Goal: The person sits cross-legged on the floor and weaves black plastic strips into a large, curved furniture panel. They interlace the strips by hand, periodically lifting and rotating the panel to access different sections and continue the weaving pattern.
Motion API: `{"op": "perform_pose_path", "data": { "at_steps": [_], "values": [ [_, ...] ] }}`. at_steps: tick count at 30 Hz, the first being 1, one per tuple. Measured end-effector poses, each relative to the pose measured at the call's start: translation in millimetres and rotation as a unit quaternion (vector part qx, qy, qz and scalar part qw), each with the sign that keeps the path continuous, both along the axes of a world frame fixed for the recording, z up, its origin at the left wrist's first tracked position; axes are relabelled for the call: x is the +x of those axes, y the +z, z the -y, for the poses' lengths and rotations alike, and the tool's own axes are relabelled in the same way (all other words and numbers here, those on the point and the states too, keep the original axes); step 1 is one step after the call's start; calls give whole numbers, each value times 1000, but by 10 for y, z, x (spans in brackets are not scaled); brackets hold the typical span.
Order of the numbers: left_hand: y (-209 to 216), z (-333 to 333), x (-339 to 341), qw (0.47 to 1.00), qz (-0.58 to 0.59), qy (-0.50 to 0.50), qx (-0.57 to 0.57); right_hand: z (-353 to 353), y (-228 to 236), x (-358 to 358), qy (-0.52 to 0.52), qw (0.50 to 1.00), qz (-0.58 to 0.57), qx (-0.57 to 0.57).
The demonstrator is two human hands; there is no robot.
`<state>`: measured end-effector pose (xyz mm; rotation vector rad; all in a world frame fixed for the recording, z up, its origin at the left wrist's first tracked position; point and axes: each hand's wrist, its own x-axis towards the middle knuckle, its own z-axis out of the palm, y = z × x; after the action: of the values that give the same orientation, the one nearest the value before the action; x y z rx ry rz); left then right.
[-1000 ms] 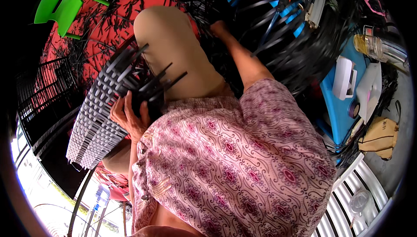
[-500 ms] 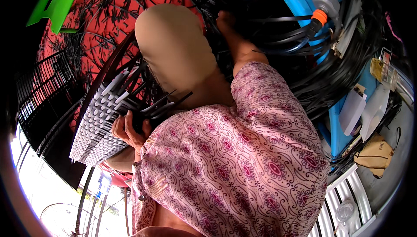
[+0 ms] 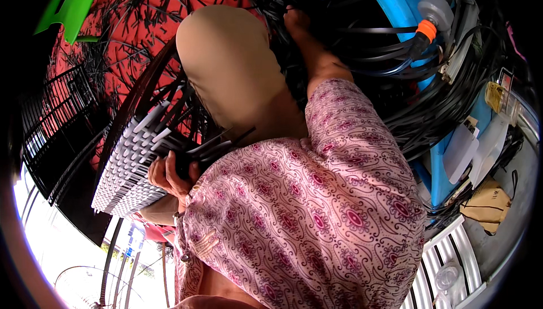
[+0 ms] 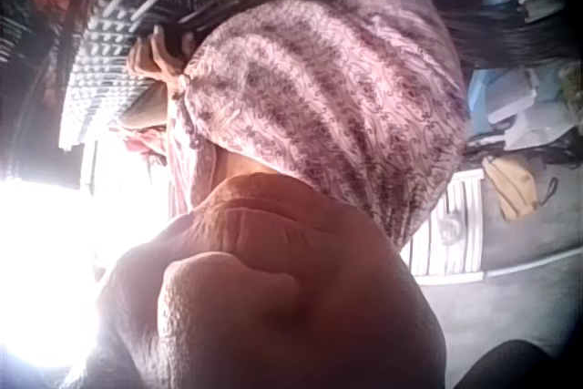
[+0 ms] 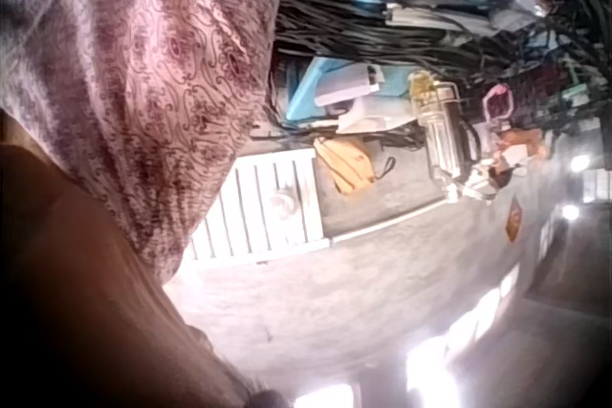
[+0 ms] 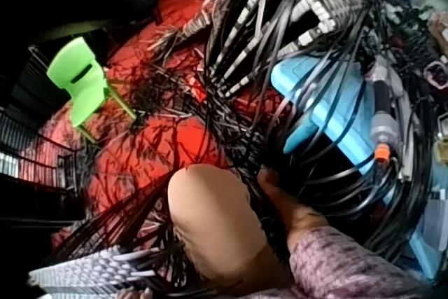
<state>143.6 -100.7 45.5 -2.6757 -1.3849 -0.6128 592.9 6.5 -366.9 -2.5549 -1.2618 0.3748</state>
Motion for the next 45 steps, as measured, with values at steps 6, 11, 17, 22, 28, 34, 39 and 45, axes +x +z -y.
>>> {"op": "perform_pose_path", "data": {
  "at_steps": [6,11,17,22,28,34,39,45],
  "values": [
    [112,-17,2,1000,11,-15,12,-46,-1043,188,-68,996,24,43],
    [174,133,-92,1000,19,-1,12,52,-383,-13,-5,995,60,-75],
    [189,49,-121,1000,6,-24,15,126,-352,79,-63,996,27,60],
    [172,88,-56,1000,12,2,17,291,456,-239,2,999,-24,31],
    [95,-52,-155,999,19,-11,-34,769,382,-484,7,966,-211,146],
    [-127,-26,-141,996,67,26,-53,741,1132,-999,-1,955,-254,151],
    [-293,-109,-88,995,84,26,-47,199,1833,-1179,109,954,-103,258],
    [-403,-373,-134,991,134,4,-30,-137,3575,-1513,128,870,-157,450]
  ]
}}
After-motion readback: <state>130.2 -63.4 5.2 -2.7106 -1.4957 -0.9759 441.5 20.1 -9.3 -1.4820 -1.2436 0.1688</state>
